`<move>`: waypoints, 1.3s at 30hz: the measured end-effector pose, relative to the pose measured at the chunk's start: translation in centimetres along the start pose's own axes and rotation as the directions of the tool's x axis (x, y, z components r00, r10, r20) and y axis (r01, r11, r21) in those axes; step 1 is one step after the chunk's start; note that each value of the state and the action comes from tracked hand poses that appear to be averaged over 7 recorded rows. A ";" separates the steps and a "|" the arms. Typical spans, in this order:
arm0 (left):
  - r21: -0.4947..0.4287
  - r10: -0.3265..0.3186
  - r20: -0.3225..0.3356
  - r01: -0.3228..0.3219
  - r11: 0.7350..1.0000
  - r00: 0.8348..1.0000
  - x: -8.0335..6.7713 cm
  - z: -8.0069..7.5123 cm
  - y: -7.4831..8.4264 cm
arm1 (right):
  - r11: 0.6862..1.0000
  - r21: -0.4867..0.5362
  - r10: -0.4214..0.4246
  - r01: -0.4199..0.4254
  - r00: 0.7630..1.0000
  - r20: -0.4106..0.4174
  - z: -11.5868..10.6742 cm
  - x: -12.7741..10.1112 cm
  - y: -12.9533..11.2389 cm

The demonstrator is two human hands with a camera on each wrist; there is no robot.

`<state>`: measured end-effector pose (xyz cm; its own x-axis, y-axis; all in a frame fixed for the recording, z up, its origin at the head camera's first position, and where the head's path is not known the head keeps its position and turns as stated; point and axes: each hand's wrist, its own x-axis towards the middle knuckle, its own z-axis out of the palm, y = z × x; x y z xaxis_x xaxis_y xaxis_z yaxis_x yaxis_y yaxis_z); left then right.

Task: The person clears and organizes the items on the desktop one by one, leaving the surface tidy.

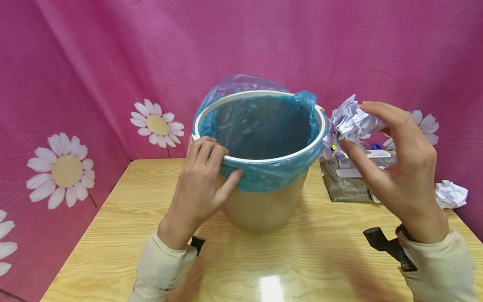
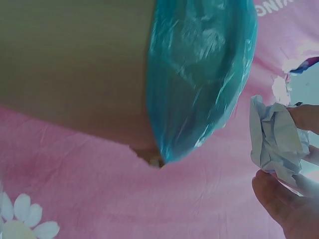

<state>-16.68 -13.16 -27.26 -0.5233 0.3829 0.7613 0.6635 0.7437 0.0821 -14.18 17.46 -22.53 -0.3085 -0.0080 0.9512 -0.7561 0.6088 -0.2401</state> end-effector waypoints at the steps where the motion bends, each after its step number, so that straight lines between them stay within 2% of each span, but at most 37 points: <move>1: -0.002 0.003 -0.001 -0.003 1.000 1.000 0.0 0.0 0.0 | 1.000 0.007 -0.004 0.004 1.000 0.000 0.2 0.1 -0.1; 16: 0.008 0.006 -0.011 -0.006 1.000 1.000 0.1 -0.1 0.0 | 0.996 0.088 -0.017 0.014 0.999 0.033 2.5 1.2 -1.3; 30: 0.003 0.002 -0.007 -0.002 1.000 1.000 0.1 0.0 0.0 | 0.991 0.093 -0.109 0.094 0.980 0.167 5.1 1.8 -0.6; 34: 0.005 -0.003 -0.005 0.003 1.000 1.000 0.0 0.1 0.0 | 0.990 0.104 -0.112 0.093 0.975 0.193 5.8 1.6 -0.3; 39: 0.002 -0.005 -0.004 0.005 1.000 1.000 -0.1 0.1 -0.1 | 0.991 0.071 -0.127 0.113 0.961 0.246 6.3 1.2 0.3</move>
<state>-16.72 -13.20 -27.36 -0.5249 0.3769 0.7631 0.6594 0.7470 0.0846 -18.39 12.60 -22.72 -0.3422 -0.2805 0.8968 -0.8251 0.5464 -0.1440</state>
